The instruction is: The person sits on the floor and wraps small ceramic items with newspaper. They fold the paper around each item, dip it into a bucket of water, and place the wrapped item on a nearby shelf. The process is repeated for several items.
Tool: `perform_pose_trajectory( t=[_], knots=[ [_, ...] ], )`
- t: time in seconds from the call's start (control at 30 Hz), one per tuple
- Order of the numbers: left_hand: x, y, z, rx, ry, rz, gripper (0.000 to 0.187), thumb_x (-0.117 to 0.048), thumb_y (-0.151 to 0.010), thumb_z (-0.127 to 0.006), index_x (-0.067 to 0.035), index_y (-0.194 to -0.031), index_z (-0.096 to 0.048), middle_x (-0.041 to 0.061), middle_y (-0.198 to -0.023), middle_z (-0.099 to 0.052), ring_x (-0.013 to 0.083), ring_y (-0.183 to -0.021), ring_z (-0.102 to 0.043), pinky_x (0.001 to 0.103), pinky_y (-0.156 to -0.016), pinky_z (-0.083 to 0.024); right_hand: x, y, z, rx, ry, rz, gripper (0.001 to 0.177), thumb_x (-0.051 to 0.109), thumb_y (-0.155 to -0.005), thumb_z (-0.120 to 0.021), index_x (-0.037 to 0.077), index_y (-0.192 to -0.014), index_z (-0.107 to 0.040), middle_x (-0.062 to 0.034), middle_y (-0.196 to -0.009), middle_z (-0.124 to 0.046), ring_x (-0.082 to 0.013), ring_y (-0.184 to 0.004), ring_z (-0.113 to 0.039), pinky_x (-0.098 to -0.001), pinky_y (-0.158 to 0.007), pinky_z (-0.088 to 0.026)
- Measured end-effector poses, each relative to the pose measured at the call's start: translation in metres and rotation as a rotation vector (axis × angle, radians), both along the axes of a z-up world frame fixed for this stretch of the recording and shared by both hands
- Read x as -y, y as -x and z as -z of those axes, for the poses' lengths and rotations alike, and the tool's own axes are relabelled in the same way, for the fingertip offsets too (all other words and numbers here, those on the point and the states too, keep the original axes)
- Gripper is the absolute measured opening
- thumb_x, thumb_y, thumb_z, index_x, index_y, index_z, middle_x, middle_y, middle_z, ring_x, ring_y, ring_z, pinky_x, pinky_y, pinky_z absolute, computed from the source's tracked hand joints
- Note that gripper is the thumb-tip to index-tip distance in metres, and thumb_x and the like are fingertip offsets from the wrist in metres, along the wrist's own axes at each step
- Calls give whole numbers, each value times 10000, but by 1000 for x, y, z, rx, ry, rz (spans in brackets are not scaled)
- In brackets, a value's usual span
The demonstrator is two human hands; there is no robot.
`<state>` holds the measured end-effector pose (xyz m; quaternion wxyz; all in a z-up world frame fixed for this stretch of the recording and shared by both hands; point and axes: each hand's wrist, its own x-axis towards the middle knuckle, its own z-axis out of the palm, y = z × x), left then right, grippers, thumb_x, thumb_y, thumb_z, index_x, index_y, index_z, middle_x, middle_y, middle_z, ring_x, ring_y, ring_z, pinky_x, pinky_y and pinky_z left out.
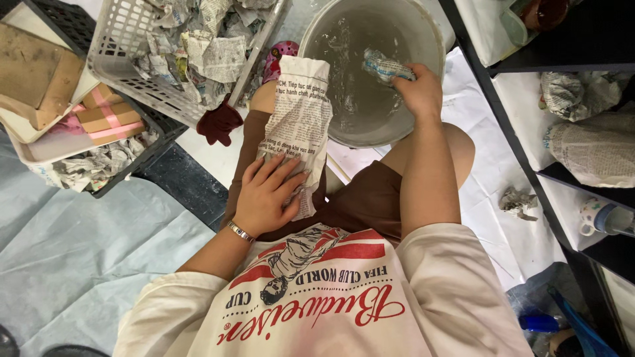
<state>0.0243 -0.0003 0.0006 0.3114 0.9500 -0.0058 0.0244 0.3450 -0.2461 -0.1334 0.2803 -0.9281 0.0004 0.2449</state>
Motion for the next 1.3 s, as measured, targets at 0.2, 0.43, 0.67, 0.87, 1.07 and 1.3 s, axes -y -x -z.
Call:
perform_pose_trajectory(
  t=[0.2, 0.43, 0.67, 0.87, 1.07, 1.3],
  knots=[
    [0, -1, -2, 12, 14, -9, 419, -241, -838, -735, -190, -1253, -719, 44, -1433, -611, 291, -1366, -523, 516, -1155, -328, -8, 3, -4, 61, 15, -74, 481, 267, -807, -810, 57, -1231, -722, -189, -1143, -731, -312, -1051, -712, -383, -910, -533],
    [1, 0, -1, 2, 11, -5, 416, -246, -836, -734, -194, -1248, -726, 40, -1427, -615, 286, -1379, -523, 517, -1170, -323, -10, 5, -5, 95, 13, -134, 458, 253, -810, -812, 71, -1222, -730, -188, -1223, -694, -343, -1098, -673, -407, -933, -511],
    [0, 1, 1, 5, -3, 4, 412, -250, -835, -735, -193, -1242, -730, 43, -1428, -617, 287, -1389, -515, 514, -1170, -315, -8, 6, 3, 125, 66, -165, 461, 259, -802, -819, 71, -1213, -731, -194, -1227, -681, -361, -1112, -649, -427, -938, -498],
    [-1, 0, 1, 1, -3, 5, 417, -247, -824, -733, -189, -1237, -734, 46, -1421, -619, 288, -1389, -511, 512, -1168, -310, -16, 7, 10, -19, 136, -221, 430, 273, -804, -799, 129, -1203, -734, -148, -1161, -725, -327, -1086, -677, -427, -926, -514],
    [0, 1, 2, 3, 2, 0, 414, -248, -826, -733, -187, -1235, -731, 47, -1419, -618, 292, -1381, -517, 514, -1168, -315, -24, 15, 26, -135, 257, -251, 468, 291, -782, -825, 161, -1217, -713, -125, -1115, -726, -311, -1047, -684, -421, -899, -517],
    [0, -5, 2, -17, -5, 2, 395, -255, -819, -722, -198, -1209, -733, 51, -1417, -622, 291, -1372, -516, 514, -1156, -321, -34, 34, 51, 117, 407, -371, 882, 299, -722, -874, 172, -1498, -476, -259, -1358, -529, -452, -1160, -579, -522, -922, -486]
  ],
)
